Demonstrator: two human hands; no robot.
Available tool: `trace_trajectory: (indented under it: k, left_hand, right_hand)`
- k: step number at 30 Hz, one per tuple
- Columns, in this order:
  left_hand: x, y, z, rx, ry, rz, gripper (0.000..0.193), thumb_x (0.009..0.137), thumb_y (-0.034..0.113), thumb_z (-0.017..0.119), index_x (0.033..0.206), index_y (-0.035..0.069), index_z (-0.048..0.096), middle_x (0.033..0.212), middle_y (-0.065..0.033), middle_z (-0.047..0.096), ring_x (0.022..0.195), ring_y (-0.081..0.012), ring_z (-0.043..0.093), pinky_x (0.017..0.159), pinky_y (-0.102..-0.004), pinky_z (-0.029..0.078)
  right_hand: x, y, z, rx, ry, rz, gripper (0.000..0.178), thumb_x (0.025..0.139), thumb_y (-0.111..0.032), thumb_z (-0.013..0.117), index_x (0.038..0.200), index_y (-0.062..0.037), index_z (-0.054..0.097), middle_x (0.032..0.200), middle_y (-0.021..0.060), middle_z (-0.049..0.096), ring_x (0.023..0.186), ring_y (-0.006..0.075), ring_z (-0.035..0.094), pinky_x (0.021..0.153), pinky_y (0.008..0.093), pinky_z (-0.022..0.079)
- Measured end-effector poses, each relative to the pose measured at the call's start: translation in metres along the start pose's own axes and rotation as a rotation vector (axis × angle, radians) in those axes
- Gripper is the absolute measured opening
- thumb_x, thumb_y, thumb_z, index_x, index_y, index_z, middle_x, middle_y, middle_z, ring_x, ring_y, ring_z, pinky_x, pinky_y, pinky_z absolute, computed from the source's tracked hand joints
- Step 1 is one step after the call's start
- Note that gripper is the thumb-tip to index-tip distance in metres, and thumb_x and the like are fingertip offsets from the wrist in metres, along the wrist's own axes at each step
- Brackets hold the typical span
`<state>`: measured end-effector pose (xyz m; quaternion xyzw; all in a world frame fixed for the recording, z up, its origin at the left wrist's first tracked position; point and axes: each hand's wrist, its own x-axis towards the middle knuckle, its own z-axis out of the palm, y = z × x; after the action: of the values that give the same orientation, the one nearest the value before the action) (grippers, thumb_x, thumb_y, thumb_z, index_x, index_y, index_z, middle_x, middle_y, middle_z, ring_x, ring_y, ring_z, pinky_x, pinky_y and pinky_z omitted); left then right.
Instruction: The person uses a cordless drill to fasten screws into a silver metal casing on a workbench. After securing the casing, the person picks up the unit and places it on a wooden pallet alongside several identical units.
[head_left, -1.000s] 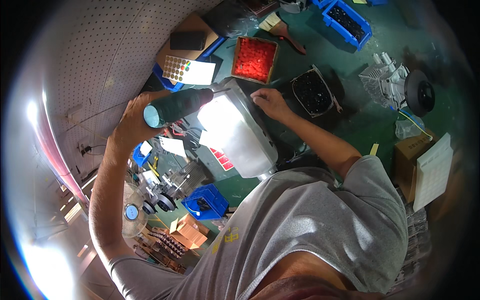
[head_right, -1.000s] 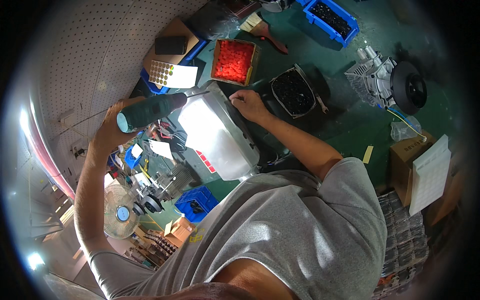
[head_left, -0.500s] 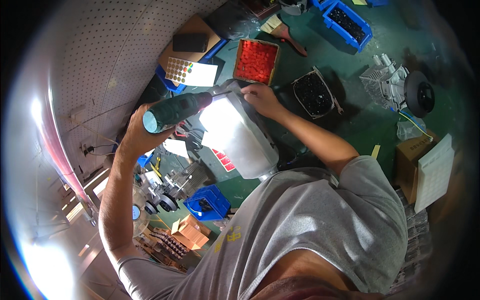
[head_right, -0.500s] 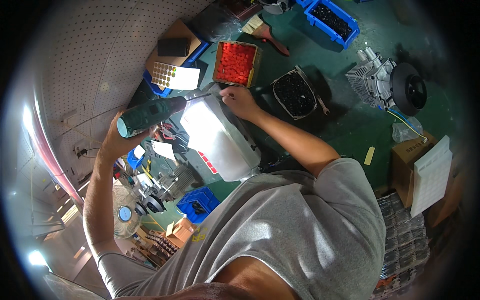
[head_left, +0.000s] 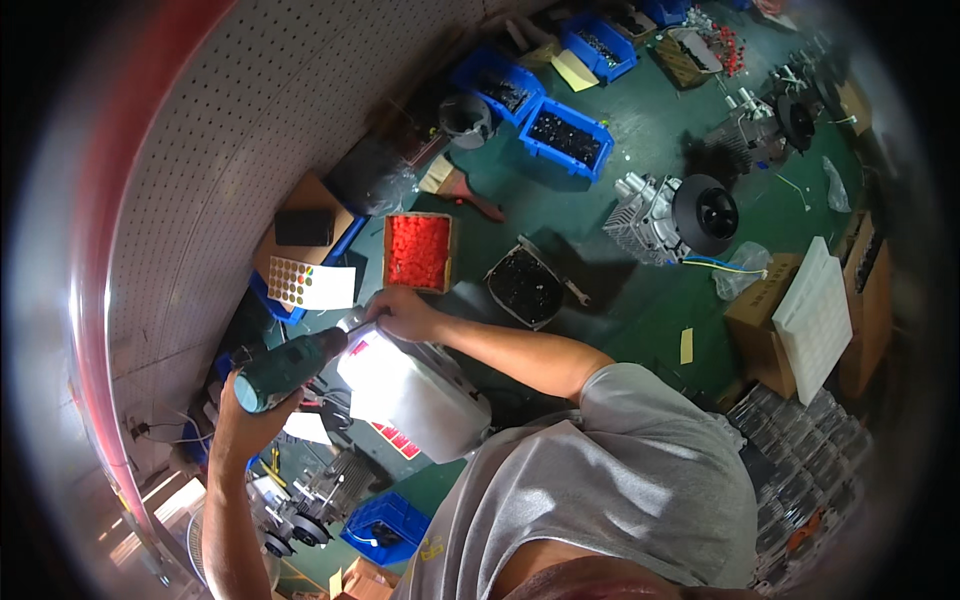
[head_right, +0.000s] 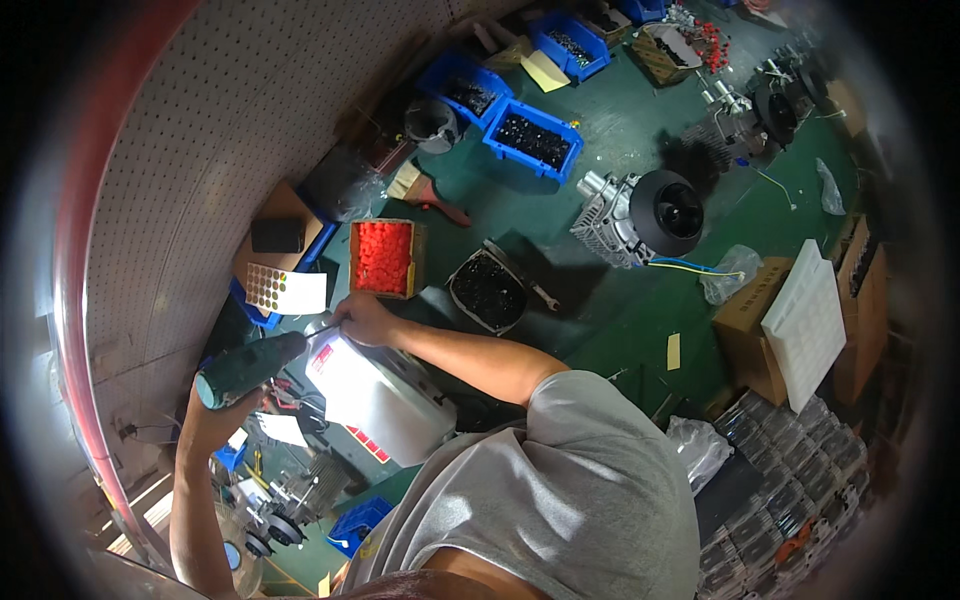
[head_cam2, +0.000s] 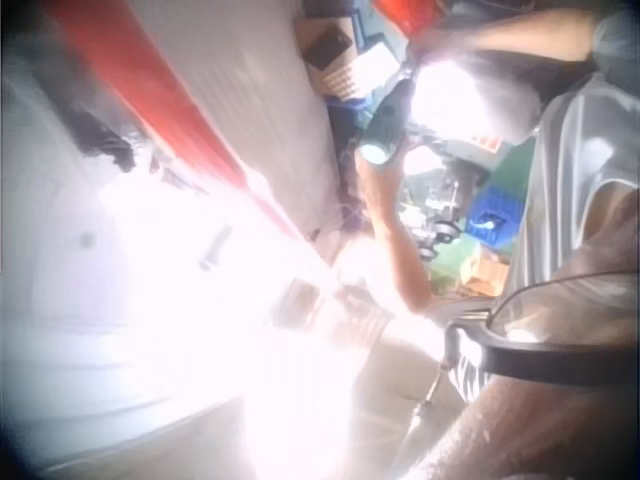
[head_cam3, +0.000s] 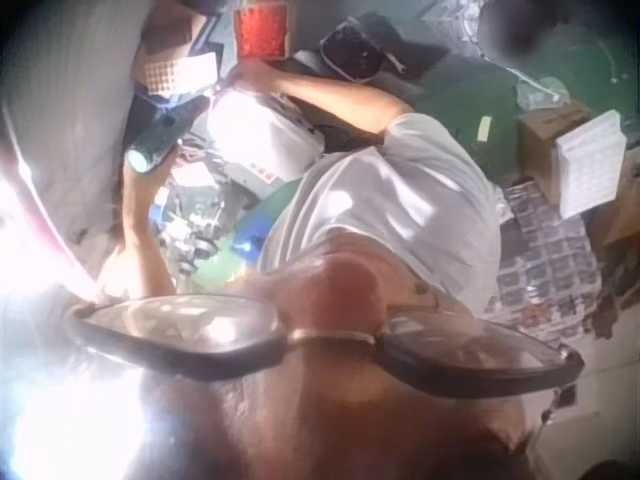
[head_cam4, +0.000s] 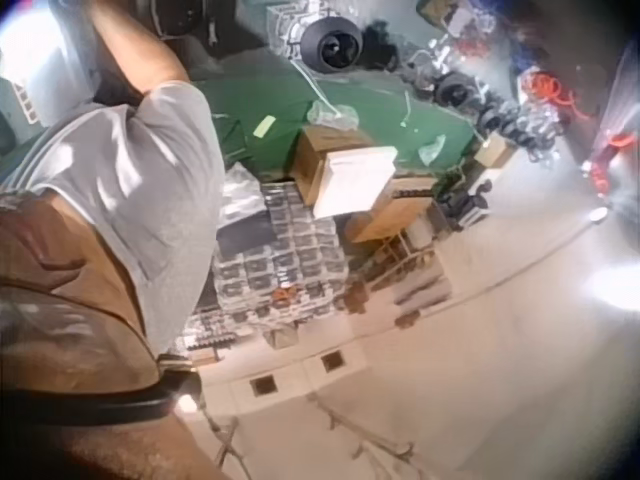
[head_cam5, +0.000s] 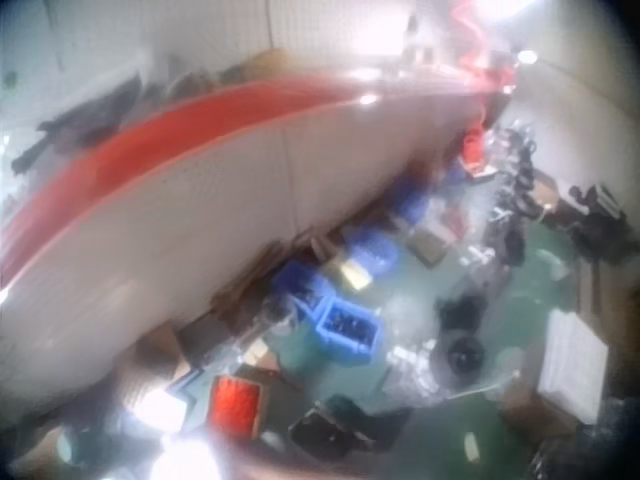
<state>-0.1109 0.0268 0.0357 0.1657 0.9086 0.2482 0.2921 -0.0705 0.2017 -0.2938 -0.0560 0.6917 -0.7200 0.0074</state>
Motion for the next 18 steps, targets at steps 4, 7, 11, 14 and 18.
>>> trace_trajectory:
  k: [4,7,11,14,18]
  left_hand:
    - [-0.012,0.022,-0.001,-0.007,0.041,0.000,0.028,0.080,0.007,0.077,0.107,0.001,0.072,0.091,-0.0085,0.075,0.081,-0.0151,0.068,0.073,-0.0304,0.053]
    - [-0.028,0.022,0.003,-0.075,0.054,-0.061,0.029,0.083,0.005,0.075,0.112,0.002,0.072,0.095,-0.0053,0.074,0.083,-0.0120,0.065,0.075,-0.0294,0.053]
    - [-0.036,0.019,0.019,-0.021,0.089,0.059,0.028,0.084,0.004,0.076,0.112,0.004,0.072,0.096,-0.0048,0.073,0.084,-0.0118,0.064,0.077,-0.0303,0.054]
    - [-0.046,0.006,0.046,-0.142,0.133,0.003,0.025,0.085,0.005,0.076,0.109,0.004,0.071,0.095,-0.0050,0.073,0.083,-0.0132,0.065,0.075,-0.0317,0.054]
    - [-0.067,0.014,0.084,-0.031,0.183,-0.084,0.018,0.087,0.014,0.073,0.104,0.007,0.071,0.088,-0.0070,0.071,0.079,-0.0204,0.066,0.072,-0.0353,0.054]
  right_hand:
    - [0.002,-0.026,-0.017,-0.068,-0.018,-0.041,0.021,0.074,-0.006,0.066,0.093,-0.0023,0.074,0.090,0.0178,0.071,0.091,0.0338,0.068,0.084,0.0427,0.053]
    - [-0.008,-0.053,-0.040,-0.164,0.007,-0.157,0.019,0.075,-0.008,0.068,0.092,-0.0038,0.074,0.089,0.0177,0.071,0.091,0.0349,0.068,0.082,0.0446,0.054]
    - [-0.032,-0.067,-0.087,-0.355,0.073,-0.122,0.014,0.077,-0.011,0.068,0.090,-0.0067,0.073,0.094,0.0171,0.070,0.092,0.0362,0.066,0.082,0.0464,0.053]
    - [-0.054,-0.054,-0.140,-0.471,0.313,0.040,0.012,0.075,-0.005,0.066,0.087,-0.0068,0.070,0.092,0.0162,0.068,0.090,0.0373,0.066,0.079,0.0470,0.053]
    - [-0.080,-0.012,-0.212,-0.633,0.538,-0.017,0.021,0.080,0.002,0.058,0.095,-0.0031,0.072,0.097,0.0175,0.068,0.094,0.0380,0.065,0.084,0.0439,0.053]
